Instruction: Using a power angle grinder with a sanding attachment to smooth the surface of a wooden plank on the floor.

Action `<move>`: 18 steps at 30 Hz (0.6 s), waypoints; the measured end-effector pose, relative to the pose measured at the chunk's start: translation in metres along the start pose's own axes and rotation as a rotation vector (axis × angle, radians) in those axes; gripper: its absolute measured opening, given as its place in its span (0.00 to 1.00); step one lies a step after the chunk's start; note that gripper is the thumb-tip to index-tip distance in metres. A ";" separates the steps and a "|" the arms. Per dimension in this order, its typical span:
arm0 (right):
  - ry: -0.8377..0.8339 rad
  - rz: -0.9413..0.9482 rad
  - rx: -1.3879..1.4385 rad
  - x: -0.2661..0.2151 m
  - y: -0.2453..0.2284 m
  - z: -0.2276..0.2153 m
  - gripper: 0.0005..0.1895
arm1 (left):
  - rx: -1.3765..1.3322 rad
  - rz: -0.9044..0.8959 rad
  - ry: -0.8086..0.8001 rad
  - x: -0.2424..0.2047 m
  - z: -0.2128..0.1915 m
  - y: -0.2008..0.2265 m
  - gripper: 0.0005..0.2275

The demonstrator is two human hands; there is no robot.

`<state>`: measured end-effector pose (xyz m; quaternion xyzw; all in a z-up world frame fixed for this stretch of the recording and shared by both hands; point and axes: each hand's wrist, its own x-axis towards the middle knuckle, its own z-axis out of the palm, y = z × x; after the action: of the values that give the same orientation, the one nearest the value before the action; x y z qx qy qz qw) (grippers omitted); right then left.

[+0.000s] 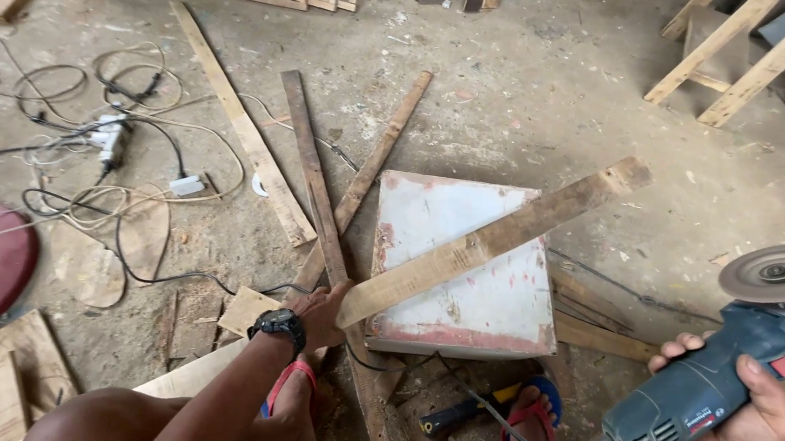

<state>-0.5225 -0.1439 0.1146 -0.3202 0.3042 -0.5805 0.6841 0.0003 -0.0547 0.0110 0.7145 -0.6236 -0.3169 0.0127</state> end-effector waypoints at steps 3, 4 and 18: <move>-0.028 -0.013 -0.044 -0.009 -0.008 0.017 0.29 | 0.084 -0.026 0.022 -0.017 -0.008 -0.020 0.33; -0.070 -0.006 -0.024 -0.010 -0.011 0.025 0.31 | 0.230 -0.074 0.031 -0.026 -0.017 -0.023 0.30; 0.049 0.253 -0.921 0.076 -0.022 -0.027 0.18 | 0.365 -0.069 0.033 -0.087 -0.061 -0.044 0.22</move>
<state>-0.5464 -0.2239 0.1121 -0.5367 0.5825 -0.3049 0.5289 0.0652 0.0108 0.0795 0.7312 -0.6454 -0.1869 -0.1179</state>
